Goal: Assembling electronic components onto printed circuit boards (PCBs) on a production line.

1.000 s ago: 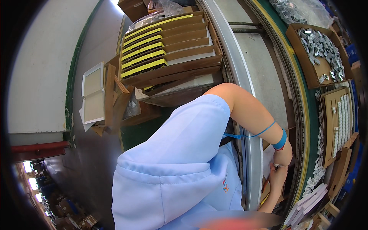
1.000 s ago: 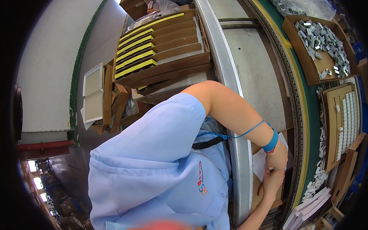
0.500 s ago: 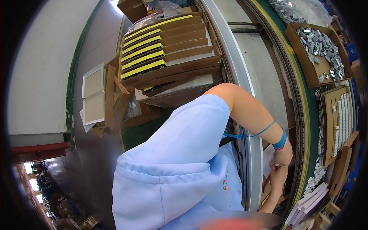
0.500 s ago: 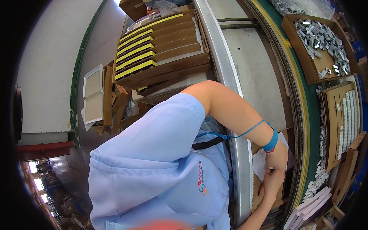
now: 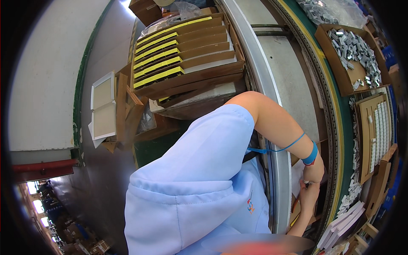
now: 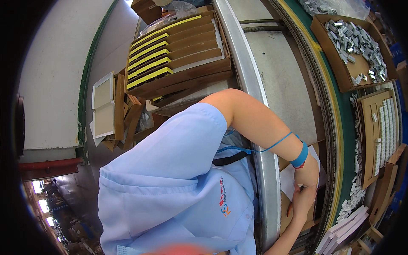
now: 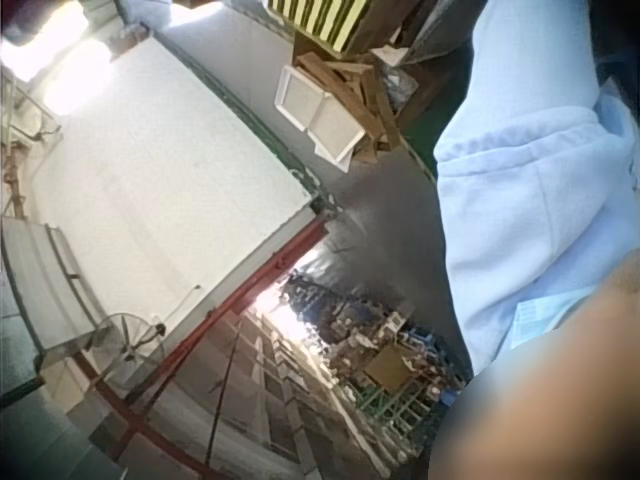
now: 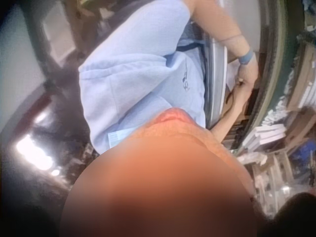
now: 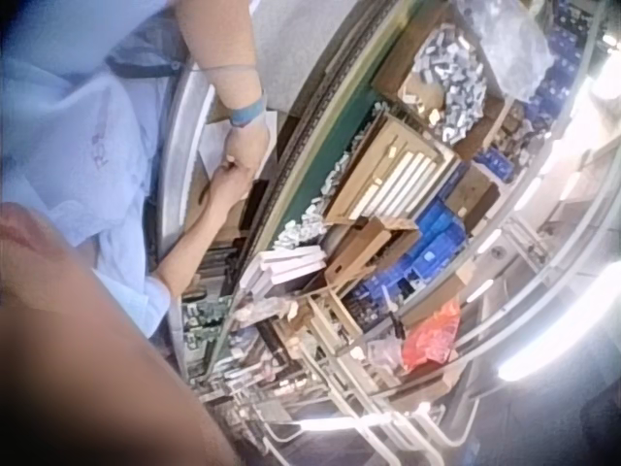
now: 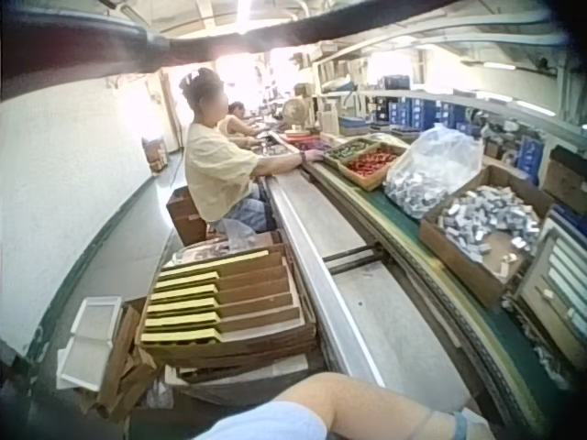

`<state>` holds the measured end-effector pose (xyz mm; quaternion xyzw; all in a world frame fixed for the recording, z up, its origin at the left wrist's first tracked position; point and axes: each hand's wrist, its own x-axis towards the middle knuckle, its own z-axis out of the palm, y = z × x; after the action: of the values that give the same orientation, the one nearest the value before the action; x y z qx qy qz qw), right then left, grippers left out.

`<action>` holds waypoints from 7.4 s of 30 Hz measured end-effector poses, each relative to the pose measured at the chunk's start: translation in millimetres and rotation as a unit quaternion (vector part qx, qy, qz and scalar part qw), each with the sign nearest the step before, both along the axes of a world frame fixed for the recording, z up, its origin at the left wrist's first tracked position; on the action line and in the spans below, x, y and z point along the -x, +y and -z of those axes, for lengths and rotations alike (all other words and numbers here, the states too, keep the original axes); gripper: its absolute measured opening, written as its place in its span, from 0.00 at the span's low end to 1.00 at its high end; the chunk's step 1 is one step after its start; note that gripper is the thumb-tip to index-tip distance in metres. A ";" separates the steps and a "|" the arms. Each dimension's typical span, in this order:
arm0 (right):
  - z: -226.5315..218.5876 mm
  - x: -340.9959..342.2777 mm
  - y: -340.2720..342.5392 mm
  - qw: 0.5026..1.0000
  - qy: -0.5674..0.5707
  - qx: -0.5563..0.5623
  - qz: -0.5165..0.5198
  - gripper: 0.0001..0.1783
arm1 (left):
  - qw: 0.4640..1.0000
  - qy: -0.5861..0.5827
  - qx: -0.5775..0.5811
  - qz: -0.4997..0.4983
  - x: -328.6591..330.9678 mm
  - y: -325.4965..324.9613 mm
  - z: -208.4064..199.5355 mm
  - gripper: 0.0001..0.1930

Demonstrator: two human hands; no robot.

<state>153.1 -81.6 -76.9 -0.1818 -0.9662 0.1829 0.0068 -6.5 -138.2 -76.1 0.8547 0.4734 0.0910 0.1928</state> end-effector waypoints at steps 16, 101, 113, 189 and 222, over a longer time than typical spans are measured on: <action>3.0 1.2 0.9 1.000 0.003 0.011 -0.001 0.22 | 0.999 -0.027 -0.038 0.001 1.8 1.0 7.9 0.12; -3.0 -2.8 2.9 0.996 -0.026 -0.036 -0.074 0.25 | 1.000 0.014 0.009 0.016 0.0 16.3 21.6 0.14; -5.4 -1.1 1.8 0.996 -0.021 -0.030 -0.082 0.25 | 0.999 0.039 0.013 0.020 -0.4 15.3 17.1 0.14; -3.5 -12.0 2.4 0.993 -0.092 -0.065 -0.026 0.22 | 0.980 0.085 0.153 -0.098 9.7 -19.3 -23.4 0.12; -9.3 -8.5 2.5 0.993 -0.106 -0.047 -0.025 0.20 | 0.982 0.072 0.136 -0.109 16.5 -18.0 -11.5 0.11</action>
<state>161.6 -79.1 -67.6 -0.1754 -0.9732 0.1172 -0.0915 -23.1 -156.2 -64.6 0.7677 0.5848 -0.0158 0.2615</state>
